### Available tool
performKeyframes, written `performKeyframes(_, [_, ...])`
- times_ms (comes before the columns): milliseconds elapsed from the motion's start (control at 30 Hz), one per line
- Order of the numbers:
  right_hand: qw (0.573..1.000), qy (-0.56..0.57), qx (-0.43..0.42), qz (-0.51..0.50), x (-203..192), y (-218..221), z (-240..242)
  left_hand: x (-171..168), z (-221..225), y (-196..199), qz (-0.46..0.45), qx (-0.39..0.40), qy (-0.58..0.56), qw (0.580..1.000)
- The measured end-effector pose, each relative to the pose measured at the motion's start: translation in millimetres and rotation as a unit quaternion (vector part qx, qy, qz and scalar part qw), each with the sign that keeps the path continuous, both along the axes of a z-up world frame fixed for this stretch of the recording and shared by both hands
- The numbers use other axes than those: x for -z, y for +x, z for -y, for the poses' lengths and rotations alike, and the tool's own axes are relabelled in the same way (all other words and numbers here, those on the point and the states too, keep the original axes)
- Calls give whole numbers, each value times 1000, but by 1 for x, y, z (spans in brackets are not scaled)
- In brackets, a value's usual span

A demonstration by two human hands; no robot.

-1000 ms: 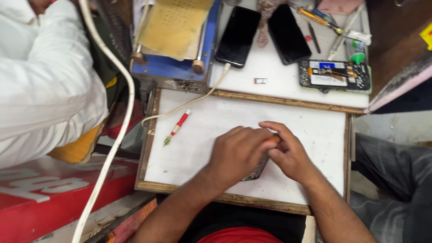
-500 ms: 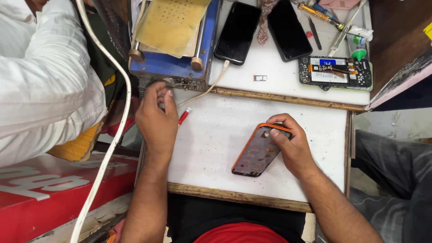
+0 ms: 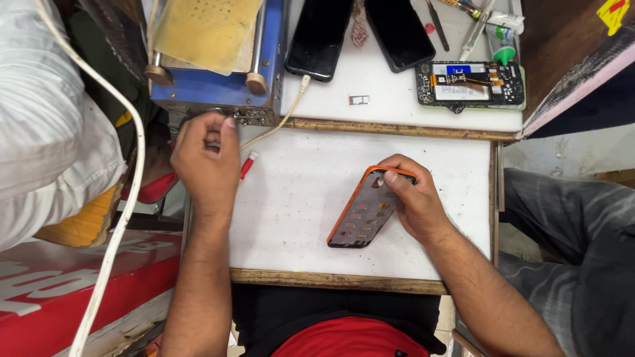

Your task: The person cleans a small circuit board with a cotton swab, then handles an orange smartphone case, removes the back cover, and places a battery inside. The person also handles a SIM tray and other small components on the workbench.

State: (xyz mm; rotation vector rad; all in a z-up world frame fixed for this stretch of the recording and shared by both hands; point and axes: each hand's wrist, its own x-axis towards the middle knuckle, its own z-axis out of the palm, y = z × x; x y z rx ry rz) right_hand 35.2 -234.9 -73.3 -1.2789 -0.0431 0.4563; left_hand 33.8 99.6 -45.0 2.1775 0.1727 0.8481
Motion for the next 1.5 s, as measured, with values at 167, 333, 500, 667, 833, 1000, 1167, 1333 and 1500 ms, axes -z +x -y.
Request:
performKeyframes(167, [999, -31, 25, 0, -9, 4, -7, 1, -8, -20, 46, 67, -179, 980])
performKeyframes(333, [975, -205, 66, 59, -28, -2, -17, -4, 45, -53, -91, 126, -121, 980])
performKeyframes(500, [972, -206, 62, 99, -36, -5, -21, -7, 108, -74, -124, 170, -60, 976])
performKeyframes(667, [957, -237, 65, 153, -37, -7, -21, -4, 122, -78, -144, 160, -72, 974])
performKeyframes(833, [950, -251, 74, 171, -37, -11, -20, 2, 128, -77, -161, 154, -66, 973])
performKeyframes(1000, [947, -257, 76, 177, -33, -13, -19, 5, 130, -76, -140, 156, -53, 976])
performKeyframes(1167, [940, -273, 76, 192, -29, -14, -17, 7, 133, -74, -131, 149, -40, 979])
performKeyframes(1333, [936, -287, 76, 189, -29, -15, -17, 10, 134, -75, -115, 147, -30, 982])
performKeyframes(1500, [932, -298, 78, 190, -26, -16, -16, 15, 138, -75, -105, 136, 10, 985])
